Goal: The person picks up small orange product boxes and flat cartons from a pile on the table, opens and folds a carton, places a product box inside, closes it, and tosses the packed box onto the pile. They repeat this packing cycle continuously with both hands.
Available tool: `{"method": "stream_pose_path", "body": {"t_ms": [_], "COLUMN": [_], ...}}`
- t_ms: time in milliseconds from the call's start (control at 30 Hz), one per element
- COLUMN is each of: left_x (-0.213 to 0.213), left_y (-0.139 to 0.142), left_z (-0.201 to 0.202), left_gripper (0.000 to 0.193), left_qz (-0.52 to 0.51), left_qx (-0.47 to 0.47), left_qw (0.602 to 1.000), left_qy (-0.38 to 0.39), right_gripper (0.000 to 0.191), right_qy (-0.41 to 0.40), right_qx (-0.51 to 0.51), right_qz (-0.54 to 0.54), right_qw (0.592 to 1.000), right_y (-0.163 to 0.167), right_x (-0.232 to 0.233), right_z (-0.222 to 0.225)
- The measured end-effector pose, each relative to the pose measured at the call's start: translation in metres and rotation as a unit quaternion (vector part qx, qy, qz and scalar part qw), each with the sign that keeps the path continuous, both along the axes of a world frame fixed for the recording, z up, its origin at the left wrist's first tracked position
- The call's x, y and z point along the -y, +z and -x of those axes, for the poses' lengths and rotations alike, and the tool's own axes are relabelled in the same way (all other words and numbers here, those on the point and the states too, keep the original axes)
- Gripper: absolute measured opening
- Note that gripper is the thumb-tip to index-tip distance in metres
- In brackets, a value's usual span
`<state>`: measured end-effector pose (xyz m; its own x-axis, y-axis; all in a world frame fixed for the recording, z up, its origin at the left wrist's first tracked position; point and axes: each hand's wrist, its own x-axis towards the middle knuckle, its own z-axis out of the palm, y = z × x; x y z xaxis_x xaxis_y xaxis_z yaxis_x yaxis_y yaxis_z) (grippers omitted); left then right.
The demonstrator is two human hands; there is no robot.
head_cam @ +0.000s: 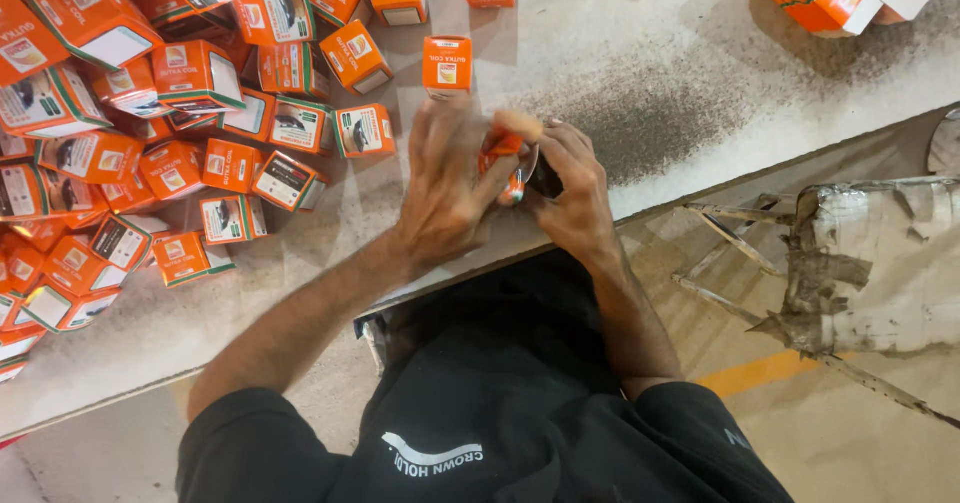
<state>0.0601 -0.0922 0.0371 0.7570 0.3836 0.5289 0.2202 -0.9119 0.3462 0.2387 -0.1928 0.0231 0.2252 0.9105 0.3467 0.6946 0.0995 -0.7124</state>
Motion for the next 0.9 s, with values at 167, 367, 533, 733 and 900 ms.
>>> {"method": "stream_pose_path", "body": {"t_ms": [167,367,533,733,900], "left_x": [0.004,0.001,-0.010,-0.018,-0.048], "left_y": [0.006,0.007,-0.007,-0.005,0.008], "left_z": [-0.012,-0.015,-0.021,-0.022,-0.006], "left_gripper": [0.017,0.022,0.024,0.021,0.043], "left_qz": [0.088,0.368,0.419,0.475,0.678], "left_qx": [0.002,0.073,0.115,0.062,0.065], "left_qw": [0.996,0.926,0.900,0.878,0.715], "left_qy": [0.030,0.049,0.042,0.008,-0.157], "right_gripper": [0.064,0.067,0.068,0.055,0.053], "right_qy": [0.001,-0.002,-0.040,0.000,0.001], "right_qx": [-0.003,-0.010,-0.189,0.102,0.096], "right_qz": [0.004,0.006,0.028,-0.056,-0.039], "right_qw": [1.000,1.000,0.981,0.993,0.995], "right_y": [0.012,0.013,0.004,0.004,0.011], "right_x": [-0.001,0.001,0.008,0.005,0.006], "right_z": [0.006,0.007,0.016,0.015,0.018]}}
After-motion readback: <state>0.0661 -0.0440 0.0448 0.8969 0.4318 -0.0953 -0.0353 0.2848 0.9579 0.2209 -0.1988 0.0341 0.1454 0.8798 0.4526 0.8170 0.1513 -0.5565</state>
